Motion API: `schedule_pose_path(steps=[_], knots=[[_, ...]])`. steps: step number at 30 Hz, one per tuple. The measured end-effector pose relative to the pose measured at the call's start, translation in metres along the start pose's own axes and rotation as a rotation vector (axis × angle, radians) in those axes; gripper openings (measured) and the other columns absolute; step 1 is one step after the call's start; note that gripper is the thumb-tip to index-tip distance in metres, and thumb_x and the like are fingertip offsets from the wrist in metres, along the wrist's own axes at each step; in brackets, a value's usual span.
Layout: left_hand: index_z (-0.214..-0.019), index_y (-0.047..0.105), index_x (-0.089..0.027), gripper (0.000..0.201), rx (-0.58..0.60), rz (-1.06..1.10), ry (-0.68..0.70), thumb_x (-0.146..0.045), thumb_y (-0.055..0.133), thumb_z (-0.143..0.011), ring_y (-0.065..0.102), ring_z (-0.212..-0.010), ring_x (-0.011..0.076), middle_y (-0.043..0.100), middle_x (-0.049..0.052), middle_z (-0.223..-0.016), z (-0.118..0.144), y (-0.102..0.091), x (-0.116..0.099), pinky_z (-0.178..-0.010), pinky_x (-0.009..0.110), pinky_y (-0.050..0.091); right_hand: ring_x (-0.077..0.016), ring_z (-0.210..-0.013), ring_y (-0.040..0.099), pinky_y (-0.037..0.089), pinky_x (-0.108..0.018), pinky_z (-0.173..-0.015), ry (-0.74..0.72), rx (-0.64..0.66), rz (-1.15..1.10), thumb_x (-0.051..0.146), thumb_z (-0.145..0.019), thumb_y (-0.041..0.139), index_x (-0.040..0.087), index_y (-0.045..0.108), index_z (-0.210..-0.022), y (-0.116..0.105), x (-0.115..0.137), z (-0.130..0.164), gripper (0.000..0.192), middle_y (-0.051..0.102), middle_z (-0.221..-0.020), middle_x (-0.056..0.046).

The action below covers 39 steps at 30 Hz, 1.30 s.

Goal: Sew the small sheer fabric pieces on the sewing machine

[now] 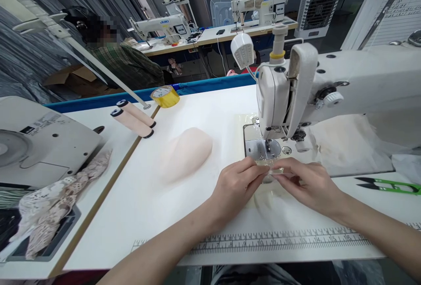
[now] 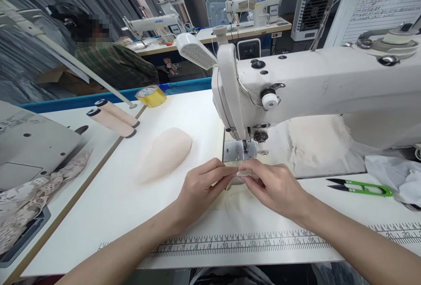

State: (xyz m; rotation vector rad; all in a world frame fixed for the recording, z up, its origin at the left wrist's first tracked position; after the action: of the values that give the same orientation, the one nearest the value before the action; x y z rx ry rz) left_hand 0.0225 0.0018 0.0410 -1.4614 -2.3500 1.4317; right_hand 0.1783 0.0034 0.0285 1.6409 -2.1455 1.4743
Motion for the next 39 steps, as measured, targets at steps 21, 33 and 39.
schedule_pose_path(steps=[21, 33, 39], knots=[[-0.084, 0.062, -0.017, 0.007, -0.064, -0.029, 0.052, -0.013, 0.059, -0.087, 0.056, -0.057, 0.0077, 0.062, -0.001, -0.067, -0.0018, -0.0048, -0.0040, -0.051, 0.018, 0.046, -0.0048, -0.044, 0.045, 0.039, -0.017, -0.044, -0.043, -0.020, 0.043, 0.016, -0.091, 0.051, 0.021, 0.052, -0.105, 0.0000, 0.0011, -0.0004, 0.014, 0.055, -0.063, 0.007], [-0.082, 0.061, -0.016, 0.006, -0.068, -0.018, 0.070, -0.011, 0.060, -0.086, 0.054, -0.057, 0.0076, 0.061, -0.001, -0.066, -0.0023, -0.0050, -0.0047, -0.050, 0.018, 0.044, -0.0047, -0.044, 0.042, 0.039, -0.016, -0.045, -0.055, -0.050, 0.045, 0.015, -0.091, 0.052, 0.021, 0.051, -0.105, -0.0021, 0.0024, -0.0002, 0.015, 0.047, -0.057, 0.009], [-0.082, 0.061, -0.015, 0.006, -0.062, -0.021, 0.061, -0.011, 0.060, -0.085, 0.054, -0.058, 0.0078, 0.062, -0.001, -0.067, -0.0023, -0.0050, -0.0049, -0.051, 0.019, 0.044, -0.0042, -0.045, 0.045, 0.040, -0.016, -0.045, -0.091, -0.064, 0.066, 0.015, -0.091, 0.053, 0.020, 0.052, -0.104, -0.0017, 0.0026, -0.0005, 0.015, 0.056, -0.063, 0.007]])
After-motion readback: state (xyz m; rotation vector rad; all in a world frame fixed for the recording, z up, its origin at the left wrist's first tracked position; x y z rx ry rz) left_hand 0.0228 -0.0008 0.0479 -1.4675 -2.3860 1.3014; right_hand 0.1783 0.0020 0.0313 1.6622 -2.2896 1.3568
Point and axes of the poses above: each hand's wrist, its own z-axis away from the middle knuckle, its own y-axis out of the palm, x = y × z, the point moved 5 cm from there along -z, towards the middle knuckle
